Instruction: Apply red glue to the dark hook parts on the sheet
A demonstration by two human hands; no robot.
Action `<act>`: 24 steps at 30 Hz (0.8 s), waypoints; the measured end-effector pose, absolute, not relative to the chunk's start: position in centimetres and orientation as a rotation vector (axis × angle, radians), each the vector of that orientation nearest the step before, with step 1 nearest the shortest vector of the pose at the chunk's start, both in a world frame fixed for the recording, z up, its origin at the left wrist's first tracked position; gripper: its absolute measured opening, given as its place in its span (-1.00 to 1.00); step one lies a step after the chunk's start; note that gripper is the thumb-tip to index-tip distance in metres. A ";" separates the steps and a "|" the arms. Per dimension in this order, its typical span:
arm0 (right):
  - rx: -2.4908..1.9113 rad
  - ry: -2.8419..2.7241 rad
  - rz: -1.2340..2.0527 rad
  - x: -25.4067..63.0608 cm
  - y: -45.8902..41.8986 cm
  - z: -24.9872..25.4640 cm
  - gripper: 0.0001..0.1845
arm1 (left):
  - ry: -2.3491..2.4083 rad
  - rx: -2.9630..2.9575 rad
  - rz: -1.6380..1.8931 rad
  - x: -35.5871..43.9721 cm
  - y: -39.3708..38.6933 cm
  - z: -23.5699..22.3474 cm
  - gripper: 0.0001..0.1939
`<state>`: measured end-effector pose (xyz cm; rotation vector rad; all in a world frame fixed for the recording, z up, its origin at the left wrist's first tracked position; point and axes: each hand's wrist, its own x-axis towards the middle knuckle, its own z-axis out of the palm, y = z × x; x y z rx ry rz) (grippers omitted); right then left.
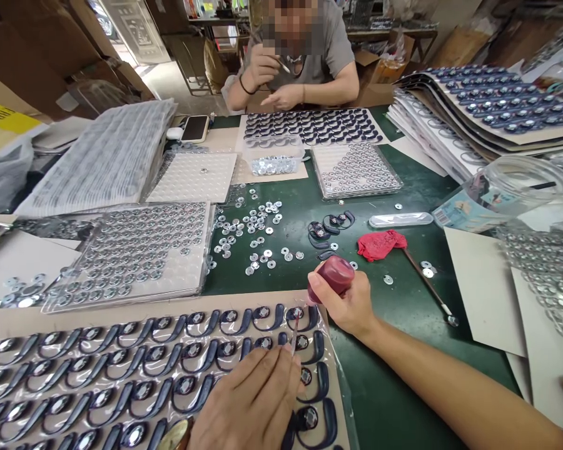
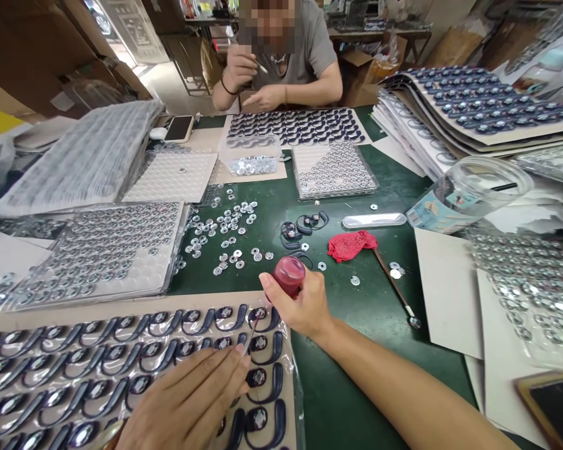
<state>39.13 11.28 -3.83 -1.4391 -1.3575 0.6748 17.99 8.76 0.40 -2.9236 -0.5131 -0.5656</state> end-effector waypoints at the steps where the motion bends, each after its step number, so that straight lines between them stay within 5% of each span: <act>1: -1.433 -1.358 0.674 39.1 11.3 -3.8 -0.69 | -0.516 -2.939 -0.576 17.9 8.9 0.4 -0.65; 24: -1.391 -1.366 0.750 39.2 11.3 -3.2 -0.68 | -0.645 -3.168 -0.812 17.4 10.4 0.8 -0.68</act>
